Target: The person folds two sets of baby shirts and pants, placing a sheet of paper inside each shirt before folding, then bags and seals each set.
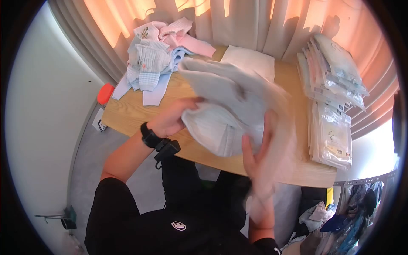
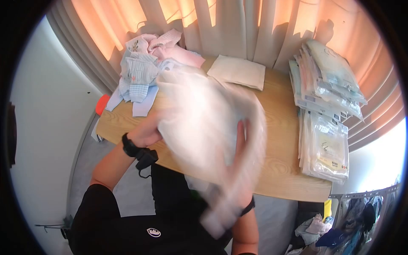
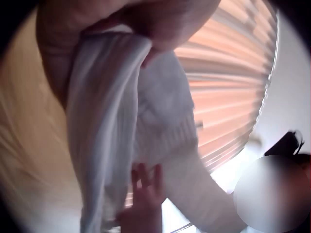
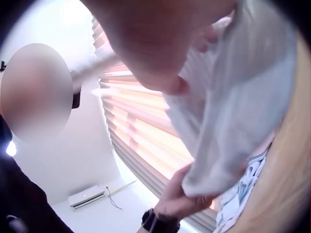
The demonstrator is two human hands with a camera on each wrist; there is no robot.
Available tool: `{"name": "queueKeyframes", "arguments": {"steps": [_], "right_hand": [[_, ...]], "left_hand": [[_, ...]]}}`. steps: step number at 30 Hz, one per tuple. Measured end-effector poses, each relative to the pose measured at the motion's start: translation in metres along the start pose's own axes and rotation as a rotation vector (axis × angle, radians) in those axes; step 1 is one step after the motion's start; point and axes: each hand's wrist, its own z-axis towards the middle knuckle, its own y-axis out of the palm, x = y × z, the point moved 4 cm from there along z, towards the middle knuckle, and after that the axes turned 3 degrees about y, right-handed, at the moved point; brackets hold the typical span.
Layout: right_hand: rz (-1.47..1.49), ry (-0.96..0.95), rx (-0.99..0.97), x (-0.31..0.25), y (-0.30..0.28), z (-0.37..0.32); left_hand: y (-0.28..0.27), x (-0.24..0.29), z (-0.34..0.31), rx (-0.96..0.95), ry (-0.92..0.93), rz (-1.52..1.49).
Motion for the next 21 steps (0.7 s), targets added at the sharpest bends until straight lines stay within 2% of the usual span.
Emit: {"name": "queueKeyframes", "arguments": {"steps": [1,3,4,6,7,9,12,15,16,19,21], "right_hand": [[-0.144,-0.117,-0.046,0.031,0.015,-0.006],[0.125,0.087,-0.099,0.034,0.016,0.007],[0.107,0.051,-0.107,0.049,0.022,0.004],[-0.134,-0.027,-0.256,0.073,0.036,-0.010],[-0.250,-0.068,-0.336,0.075,0.039,-0.016],[-0.320,-0.049,-0.284,0.065,0.041,-0.020],[-0.350,-0.002,-0.253,0.054,0.047,-0.021],[-0.427,0.082,-0.352,0.041,0.047,-0.013],[-0.464,0.120,-0.407,0.037,0.047,-0.012],[-0.207,0.068,-0.409,0.033,0.057,0.002],[0.003,-0.092,-0.384,0.028,0.075,0.018]], "left_hand": [[-0.019,-0.022,0.001,0.019,-0.078,0.226],[-0.050,-0.052,-0.004,0.034,-0.215,0.686],[-0.057,-0.051,-0.006,0.000,-0.206,0.836],[-0.067,-0.053,-0.013,-0.066,-0.190,1.129],[-0.060,-0.049,-0.015,-0.021,-0.162,1.253],[-0.043,-0.030,-0.015,0.074,-0.091,1.513],[-0.023,-0.025,-0.012,0.047,0.290,1.446],[-0.018,-0.032,-0.002,-0.109,0.588,1.654],[-0.024,-0.038,0.005,-0.126,0.556,1.672],[-0.040,-0.048,0.020,-0.177,0.440,1.684],[-0.043,-0.046,0.027,-0.215,0.353,1.636]]}}
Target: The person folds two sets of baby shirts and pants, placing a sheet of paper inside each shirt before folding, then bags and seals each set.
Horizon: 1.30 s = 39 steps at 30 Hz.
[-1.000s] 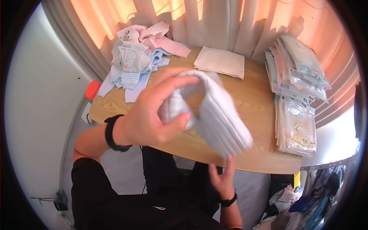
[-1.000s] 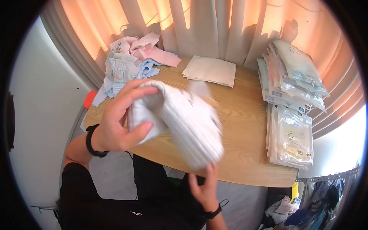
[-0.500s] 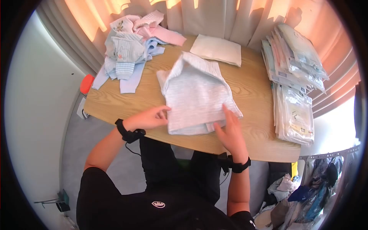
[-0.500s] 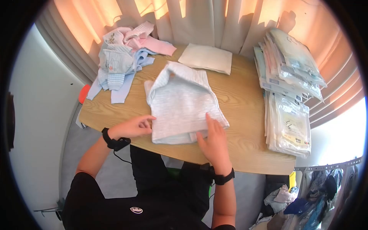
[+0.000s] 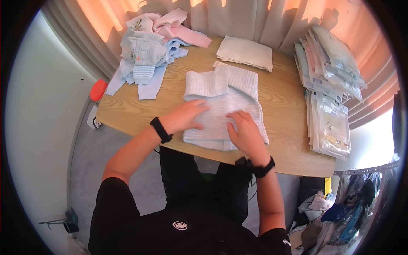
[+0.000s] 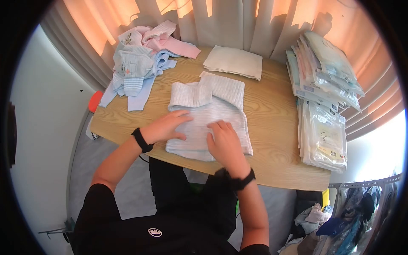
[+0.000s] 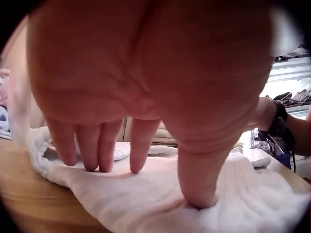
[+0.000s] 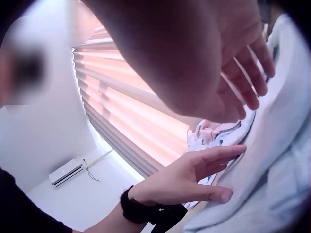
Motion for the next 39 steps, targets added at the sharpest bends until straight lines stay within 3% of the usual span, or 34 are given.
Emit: {"name": "queueKeyframes", "arguments": {"steps": [3,6,7,9,12,15,17,19,21,24,26,30,33,36,39], "right_hand": [[-0.006,-0.244,-0.051,0.029,0.034,0.036],[-0.398,-0.044,0.097,0.052,0.054,0.054],[-0.336,0.071,0.103,0.057,0.047,0.058],[-0.212,0.307,0.112,0.071,0.028,0.061],[-0.052,0.185,0.424,0.098,0.008,0.055],[0.356,0.423,0.512,0.128,-0.002,0.044],[0.586,0.483,0.484,0.152,-0.004,0.043],[0.552,0.464,0.407,0.157,-0.008,0.037],[0.251,0.366,0.299,0.158,-0.010,0.032],[-0.094,0.019,0.115,0.092,-0.008,0.001],[-0.202,-0.058,-0.073,0.056,-0.004,-0.030],[-0.420,-0.088,-0.131,0.030,0.000,-0.066],[-0.324,-0.061,-0.157,0.030,-0.009,-0.056],[-0.034,0.000,-0.086,0.031,-0.030,-0.038],[0.470,0.110,0.056,0.045,-0.059,0.003]], "left_hand": [[-0.004,-0.004,0.010,-0.013,0.051,0.140],[-0.017,-0.015,0.014,-0.167,-0.213,0.077],[-0.015,-0.025,0.013,-0.211,-0.273,0.045],[-0.005,-0.038,0.004,-0.077,-0.264,0.111],[-0.007,-0.046,-0.007,0.023,-0.287,0.109],[-0.002,-0.041,-0.014,-0.014,-0.340,0.079],[-0.009,-0.046,-0.011,-0.025,-0.351,0.106],[-0.012,-0.046,-0.011,-0.040,-0.347,0.116],[-0.012,-0.046,-0.012,-0.027,-0.325,0.112],[-0.014,-0.025,-0.021,-0.021,-0.328,0.217],[-0.011,0.002,-0.034,0.016,-0.166,0.302],[0.022,0.034,-0.062,-0.062,-0.040,0.221],[0.013,0.025,-0.067,0.025,0.069,0.052],[-0.012,-0.020,-0.064,0.431,-0.441,-0.946],[-0.017,-0.076,-0.078,0.562,-0.822,-1.699]]}}
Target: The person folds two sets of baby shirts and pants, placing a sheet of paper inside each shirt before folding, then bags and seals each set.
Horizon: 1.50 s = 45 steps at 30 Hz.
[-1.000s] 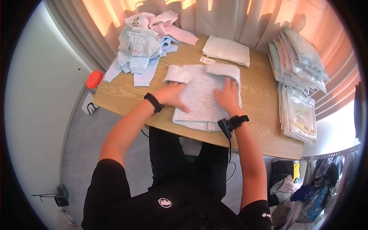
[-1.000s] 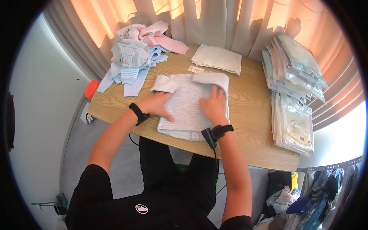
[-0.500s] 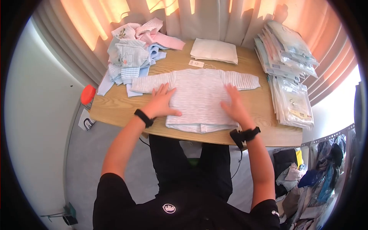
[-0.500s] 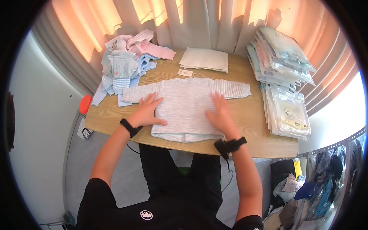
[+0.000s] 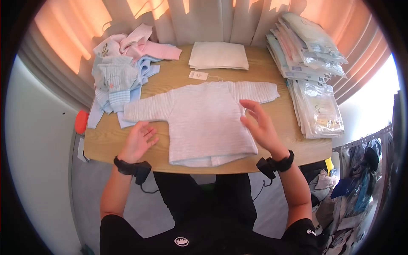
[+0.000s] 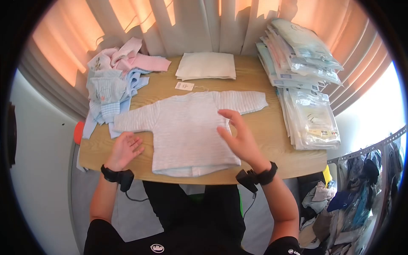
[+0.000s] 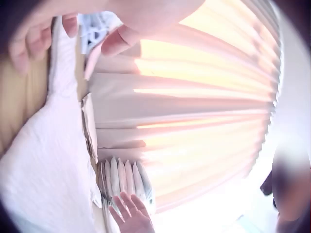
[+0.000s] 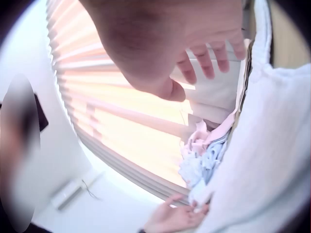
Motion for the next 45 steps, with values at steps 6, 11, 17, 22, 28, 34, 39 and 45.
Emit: {"name": "queueKeyframes", "arguments": {"steps": [6,11,17,22,28,34,39,45], "right_hand": [[0.655,0.261,0.145,0.056,0.021,0.110],[0.572,0.219,0.336,0.121,0.037,0.163],[0.743,0.215,0.412,0.128,0.033,0.167],[0.625,0.254,0.445,0.125,0.035,0.166],[0.685,0.274,0.497,0.119,0.036,0.165],[0.684,0.280,0.450,0.111,0.038,0.165],[0.729,0.320,0.451,0.110,0.035,0.166],[0.805,0.318,0.433,0.110,0.031,0.167]], "left_hand": [[0.038,0.001,0.042,-0.258,0.043,-0.030],[0.059,0.004,0.082,-0.248,0.363,0.012],[0.057,0.018,0.108,-0.196,0.416,0.004],[0.062,0.023,0.150,-0.247,0.425,-0.096],[0.070,0.031,0.156,-0.277,0.402,-0.048],[0.048,0.019,0.172,-0.713,0.382,-0.249],[0.062,0.026,0.151,-0.450,0.240,-0.139],[0.059,0.024,0.153,-0.397,0.188,-0.196]]}}
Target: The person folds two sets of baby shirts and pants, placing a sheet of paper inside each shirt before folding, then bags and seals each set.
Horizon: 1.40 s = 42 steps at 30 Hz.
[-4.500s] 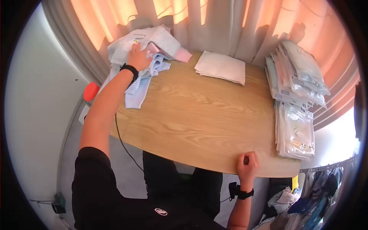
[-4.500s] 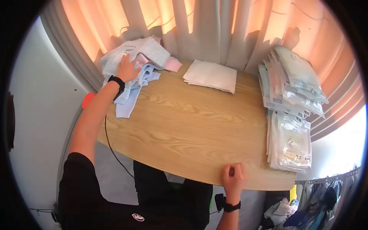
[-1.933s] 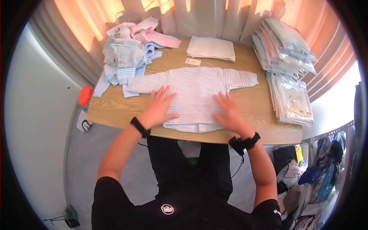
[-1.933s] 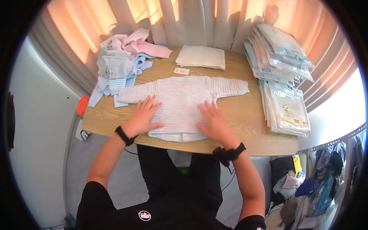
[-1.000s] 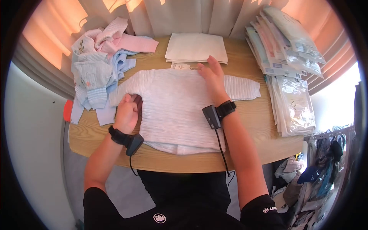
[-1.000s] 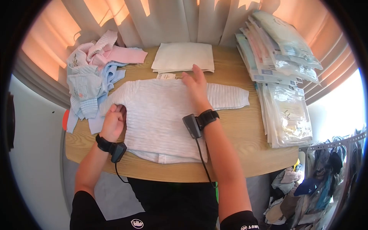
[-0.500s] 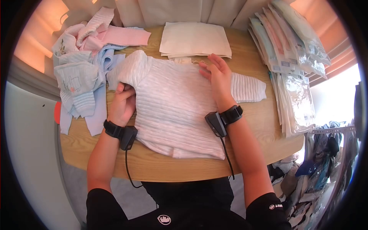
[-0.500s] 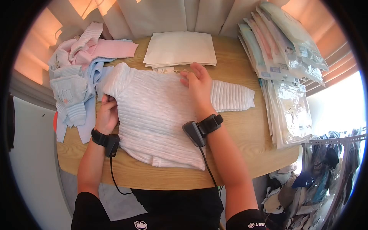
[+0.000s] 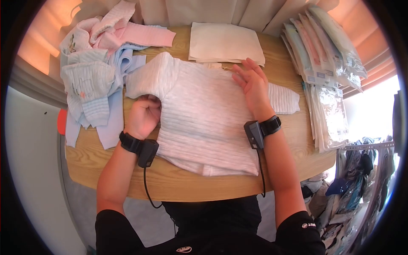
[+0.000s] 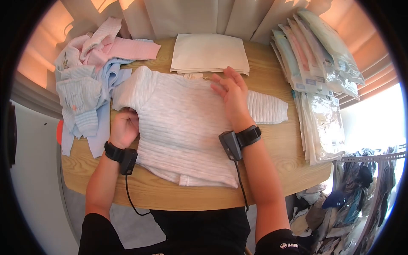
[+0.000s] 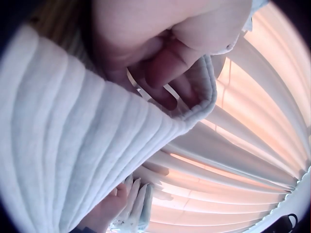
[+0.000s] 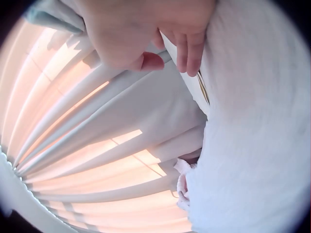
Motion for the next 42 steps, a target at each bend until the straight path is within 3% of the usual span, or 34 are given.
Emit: {"name": "queueKeyframes", "arguments": {"steps": [4,13,16,19,22,25,28,30,33,36,39,42], "right_hand": [[0.177,0.000,-0.052,-0.003,-0.008,0.006],[0.181,0.006,-0.295,-0.008,-0.001,0.020],[0.168,0.012,-0.302,-0.009,0.003,0.021],[0.192,0.036,-0.262,-0.007,0.001,0.021],[0.075,-0.051,-0.278,-0.019,0.002,0.013],[0.067,-0.072,-0.297,-0.033,0.005,-0.015],[-0.010,-0.027,-0.298,-0.028,0.001,-0.072],[-0.160,0.034,-0.291,-0.021,-0.001,-0.114],[-0.634,0.007,-0.348,-0.019,0.003,-0.155],[-0.551,0.208,-0.418,-0.014,0.000,-0.157],[-0.646,0.347,-0.501,-0.021,0.001,-0.158],[-0.613,0.176,-0.328,-0.019,-0.034,-0.146]], "left_hand": [[-0.013,-0.003,0.006,0.005,-0.104,-0.145],[-0.003,0.002,0.006,-0.192,0.001,-0.266],[0.004,0.000,0.005,0.103,0.018,-0.242],[0.016,0.004,0.001,0.074,-0.019,-0.315],[0.019,0.007,-0.003,0.214,-0.064,-0.363],[0.015,0.009,0.001,-0.055,-0.051,-0.337],[0.017,0.009,-0.001,-0.146,-0.076,-0.349],[0.022,0.010,-0.002,-0.139,-0.062,-0.356],[0.022,0.008,-0.001,-0.134,-0.077,-0.352],[0.025,0.007,-0.001,-0.211,-0.039,-0.322],[0.008,-0.001,0.008,-0.280,0.036,-0.108],[0.012,-0.002,0.005,-0.176,0.092,0.024]]}}
